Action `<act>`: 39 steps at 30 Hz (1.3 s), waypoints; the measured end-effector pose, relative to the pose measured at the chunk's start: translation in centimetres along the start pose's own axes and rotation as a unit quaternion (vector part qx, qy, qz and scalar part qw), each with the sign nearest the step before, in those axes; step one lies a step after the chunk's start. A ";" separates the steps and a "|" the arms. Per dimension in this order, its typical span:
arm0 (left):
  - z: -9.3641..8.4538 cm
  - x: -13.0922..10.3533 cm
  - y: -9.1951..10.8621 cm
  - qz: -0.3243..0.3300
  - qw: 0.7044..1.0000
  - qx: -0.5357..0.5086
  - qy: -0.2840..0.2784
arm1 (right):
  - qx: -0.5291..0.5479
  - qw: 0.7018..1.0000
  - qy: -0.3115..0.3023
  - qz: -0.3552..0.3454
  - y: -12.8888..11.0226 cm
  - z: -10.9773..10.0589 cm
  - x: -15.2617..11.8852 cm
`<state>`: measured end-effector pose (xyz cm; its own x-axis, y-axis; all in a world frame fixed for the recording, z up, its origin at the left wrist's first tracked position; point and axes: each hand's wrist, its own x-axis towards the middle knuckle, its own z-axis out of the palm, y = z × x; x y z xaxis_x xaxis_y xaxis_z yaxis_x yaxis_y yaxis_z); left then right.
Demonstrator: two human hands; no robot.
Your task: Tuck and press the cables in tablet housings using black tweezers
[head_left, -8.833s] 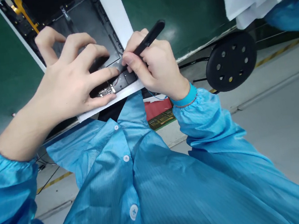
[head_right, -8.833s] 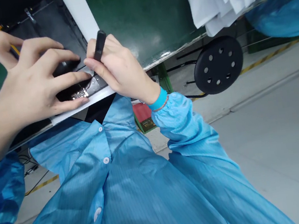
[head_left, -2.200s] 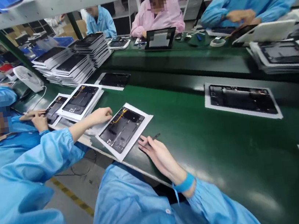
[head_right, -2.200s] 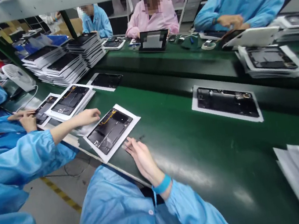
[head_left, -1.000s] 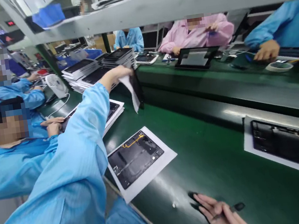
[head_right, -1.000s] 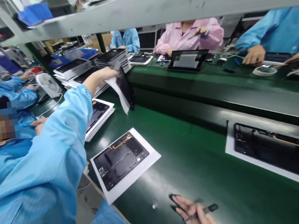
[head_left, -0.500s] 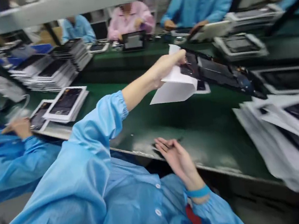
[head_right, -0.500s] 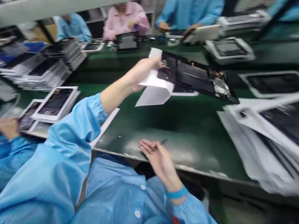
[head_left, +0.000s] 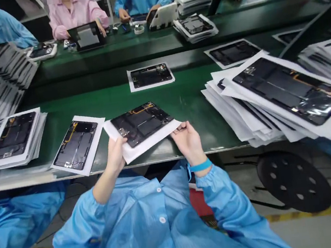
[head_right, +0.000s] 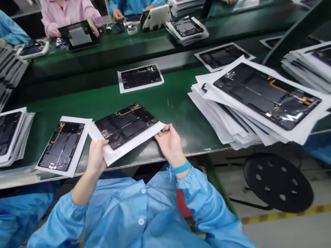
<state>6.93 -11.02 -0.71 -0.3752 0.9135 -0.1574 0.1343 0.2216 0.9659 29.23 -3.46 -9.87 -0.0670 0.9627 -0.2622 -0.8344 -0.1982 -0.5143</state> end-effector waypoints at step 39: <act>-6.3 1.5 -4.2 0.227 0.813 0.517 -0.145 | -0.608 0.760 -0.185 -0.140 -2.6 -1.3 2.6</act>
<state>0.02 -12.71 -3.74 0.1395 0.9900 -0.0197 0.9534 -0.1289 0.2730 31.97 -0.70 -10.25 -0.3167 0.9398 0.1281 0.2619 0.2164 -0.9405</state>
